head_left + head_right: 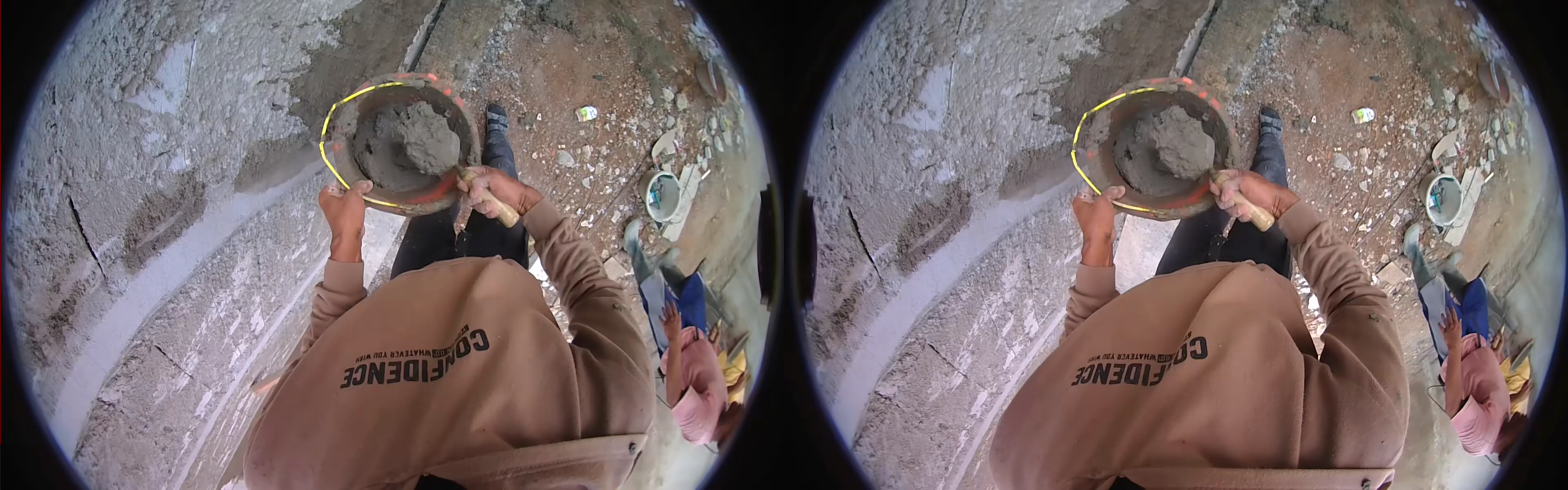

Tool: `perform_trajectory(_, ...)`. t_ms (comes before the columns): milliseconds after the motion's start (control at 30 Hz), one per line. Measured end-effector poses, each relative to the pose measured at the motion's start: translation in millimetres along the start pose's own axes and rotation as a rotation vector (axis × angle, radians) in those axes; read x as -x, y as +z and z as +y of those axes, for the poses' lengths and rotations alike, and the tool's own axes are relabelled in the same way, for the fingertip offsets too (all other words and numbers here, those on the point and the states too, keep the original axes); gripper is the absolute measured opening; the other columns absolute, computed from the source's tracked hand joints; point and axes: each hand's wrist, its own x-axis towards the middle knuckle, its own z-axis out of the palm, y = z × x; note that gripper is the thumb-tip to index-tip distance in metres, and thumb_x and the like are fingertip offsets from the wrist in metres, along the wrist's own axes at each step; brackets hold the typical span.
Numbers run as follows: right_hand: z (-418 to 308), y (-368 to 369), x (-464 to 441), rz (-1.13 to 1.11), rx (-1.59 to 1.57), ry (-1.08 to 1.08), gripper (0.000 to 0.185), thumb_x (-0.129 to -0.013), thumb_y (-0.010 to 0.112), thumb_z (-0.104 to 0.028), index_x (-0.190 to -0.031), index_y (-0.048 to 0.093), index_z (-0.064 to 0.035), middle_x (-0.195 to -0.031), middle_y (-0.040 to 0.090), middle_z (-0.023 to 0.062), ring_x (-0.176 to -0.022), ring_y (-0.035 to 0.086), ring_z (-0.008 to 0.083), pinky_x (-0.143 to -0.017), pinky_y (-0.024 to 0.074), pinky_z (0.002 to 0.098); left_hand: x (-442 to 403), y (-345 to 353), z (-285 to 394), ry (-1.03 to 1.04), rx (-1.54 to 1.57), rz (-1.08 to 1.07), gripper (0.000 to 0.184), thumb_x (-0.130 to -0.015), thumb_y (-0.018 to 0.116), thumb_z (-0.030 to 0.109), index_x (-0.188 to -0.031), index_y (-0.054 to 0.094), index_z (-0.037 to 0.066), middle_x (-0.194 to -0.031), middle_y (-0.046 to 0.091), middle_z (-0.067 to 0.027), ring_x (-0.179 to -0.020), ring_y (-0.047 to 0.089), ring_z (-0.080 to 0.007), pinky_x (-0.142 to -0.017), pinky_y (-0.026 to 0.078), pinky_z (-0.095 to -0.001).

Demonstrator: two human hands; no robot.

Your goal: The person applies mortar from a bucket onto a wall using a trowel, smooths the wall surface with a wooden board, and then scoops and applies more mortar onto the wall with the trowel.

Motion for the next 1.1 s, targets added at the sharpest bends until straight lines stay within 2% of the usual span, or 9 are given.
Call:
perform_trajectory(267,-116,23,38,0.186,0.015,-0.822,0.018,-0.08,0.05,0.0,-0.095,0.045,-0.0083,-0.068,0.046,0.0027,-0.045,0.045,0.0112,-0.038,0.0406,0.0265,-3,14,-7,-0.118,0.072,0.104,0.039,-0.069,0.068,-0.009,-0.107,0.062,-0.003,-0.091,0.064,-0.0053,-0.076,0.062,-0.0166,-0.063,0.052,-0.0301)
perform_trajectory(433,-205,40,39,0.455,0.032,-1.481,0.015,-0.088,0.051,-0.002,-0.1,0.043,-0.0055,-0.072,0.051,0.0049,-0.05,0.05,0.0126,-0.046,0.0462,0.0276,-7,16,-14,-0.113,0.04,0.144,0.034,-0.068,0.068,-0.01,-0.1,0.062,-0.002,-0.085,0.063,-0.0036,-0.071,0.062,-0.015,-0.06,0.05,-0.0283)
perform_trajectory(567,-286,49,-5,0.749,-0.112,-1.775,0.018,-0.086,0.052,0.0,-0.101,0.043,-0.0035,-0.071,0.052,0.0064,-0.053,0.054,0.0123,-0.047,0.049,0.0288,-4,21,-17,-0.147,0.062,0.203,0.027,-0.067,0.067,-0.011,-0.093,0.065,-0.004,-0.088,0.066,-0.006,-0.073,0.062,-0.016,-0.068,0.051,-0.0287)
perform_trajectory(733,-396,26,-160,1.501,-0.007,-1.622,0.023,-0.079,0.059,-0.01,-0.091,0.05,0.0075,-0.083,0.061,0.0302,-0.079,0.06,0.0483,-0.073,0.0474,0.0509,-6,29,-35,-0.116,0.072,0.276,0.032,-0.067,0.065,-0.014,-0.098,0.065,-0.006,-0.088,0.066,-0.0077,-0.073,0.062,-0.0162,-0.067,0.052,-0.0295)
perform_trajectory(833,-405,59,-207,1.127,0.547,-1.365,0.025,-0.08,0.058,-0.012,-0.091,0.048,0.0072,-0.074,0.061,0.0267,-0.074,0.061,0.0473,-0.069,0.0478,0.051,-3,35,-42,-0.146,0.105,0.303,0.033,-0.067,0.064,-0.015,-0.098,0.065,-0.005,-0.089,0.065,-0.0074,-0.072,0.061,-0.0162,-0.065,0.052,-0.0301)
perform_trajectory(900,-344,120,-168,0.787,0.691,-1.403,0.023,-0.081,0.057,-0.012,-0.09,0.046,0.0057,-0.072,0.061,0.0247,-0.071,0.06,0.0474,-0.066,0.0483,0.0498,-4,29,-46,-0.173,0.066,0.282,0.032,-0.067,0.064,-0.015,-0.097,0.065,-0.005,-0.089,0.065,-0.0076,-0.072,0.062,-0.0163,-0.065,0.052,-0.0301)
perform_trajectory(967,-278,146,-117,0.667,0.579,-1.383,0.024,-0.082,0.059,-0.015,-0.09,0.046,0.0041,-0.069,0.059,0.0223,-0.066,0.06,0.0434,-0.064,0.0477,0.0497,-1,32,-36,-0.181,0.05,0.264,0.028,-0.068,0.065,-0.015,-0.095,0.064,-0.005,-0.088,0.065,-0.0076,-0.071,0.061,-0.0155,-0.065,0.051,-0.0291)
perform_trajectory(1033,-217,122,-83,0.59,0.682,-1.386,0.022,-0.082,0.06,-0.016,-0.09,0.048,0.0003,-0.066,0.056,0.0131,-0.058,0.059,0.0306,-0.054,0.0471,0.0447,0,25,-34,-0.164,0.028,0.206,0.027,-0.069,0.064,-0.014,-0.094,0.064,-0.005,-0.088,0.065,-0.0073,-0.072,0.061,-0.0146,-0.065,0.051,-0.0281)
perform_trajectory(1100,-169,93,-17,0.302,0.636,-0.787,0.019,-0.083,0.062,-0.017,-0.093,0.051,-0.0055,-0.068,0.052,0.0014,-0.049,0.051,0.0128,-0.043,0.041,0.031,11,25,-21,-0.141,0.0,0.169,0.025,-0.071,0.063,-0.014,-0.094,0.066,-0.005,-0.088,0.067,-0.0069,-0.075,0.061,-0.0139,-0.068,0.05,-0.027)
